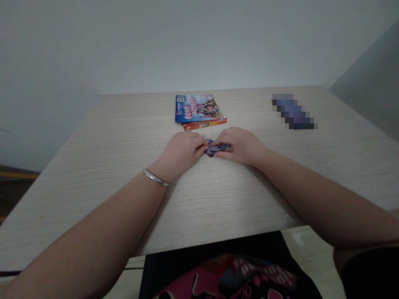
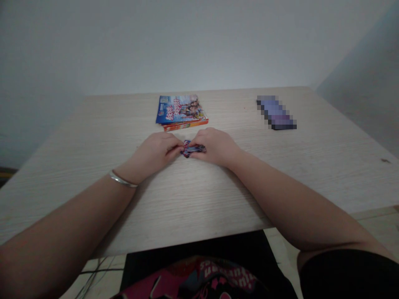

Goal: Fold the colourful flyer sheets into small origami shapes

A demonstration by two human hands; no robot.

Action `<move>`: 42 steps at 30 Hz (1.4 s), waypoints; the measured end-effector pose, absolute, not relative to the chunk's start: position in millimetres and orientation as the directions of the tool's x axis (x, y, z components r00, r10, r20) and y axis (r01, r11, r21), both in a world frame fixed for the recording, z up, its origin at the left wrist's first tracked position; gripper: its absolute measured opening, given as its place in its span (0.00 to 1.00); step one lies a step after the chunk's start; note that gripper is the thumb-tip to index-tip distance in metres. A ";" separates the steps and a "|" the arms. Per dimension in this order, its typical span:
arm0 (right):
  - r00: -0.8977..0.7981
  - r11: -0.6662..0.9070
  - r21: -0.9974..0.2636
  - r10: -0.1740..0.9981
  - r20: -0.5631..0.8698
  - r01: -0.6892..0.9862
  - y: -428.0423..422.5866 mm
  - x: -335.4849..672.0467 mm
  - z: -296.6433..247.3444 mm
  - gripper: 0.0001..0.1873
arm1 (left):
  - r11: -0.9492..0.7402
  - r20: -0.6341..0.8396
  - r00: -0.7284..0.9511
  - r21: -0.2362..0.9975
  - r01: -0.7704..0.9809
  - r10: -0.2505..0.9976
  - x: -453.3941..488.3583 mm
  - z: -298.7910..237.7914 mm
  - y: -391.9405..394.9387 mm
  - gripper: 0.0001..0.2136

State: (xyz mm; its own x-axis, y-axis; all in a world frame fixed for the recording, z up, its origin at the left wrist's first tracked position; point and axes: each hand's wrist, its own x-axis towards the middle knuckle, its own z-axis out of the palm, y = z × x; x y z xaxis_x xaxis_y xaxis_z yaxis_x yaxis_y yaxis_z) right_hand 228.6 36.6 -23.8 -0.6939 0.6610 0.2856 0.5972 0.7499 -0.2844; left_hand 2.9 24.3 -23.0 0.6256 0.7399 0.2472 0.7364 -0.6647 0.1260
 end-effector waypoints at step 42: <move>-0.647 0.675 -0.219 0.738 0.192 0.705 39.7 225.5 -22.3 0.06 | -0.541 0.204 0.518 0.074 0.838 0.831 10.3 -16.1 13.6 0.07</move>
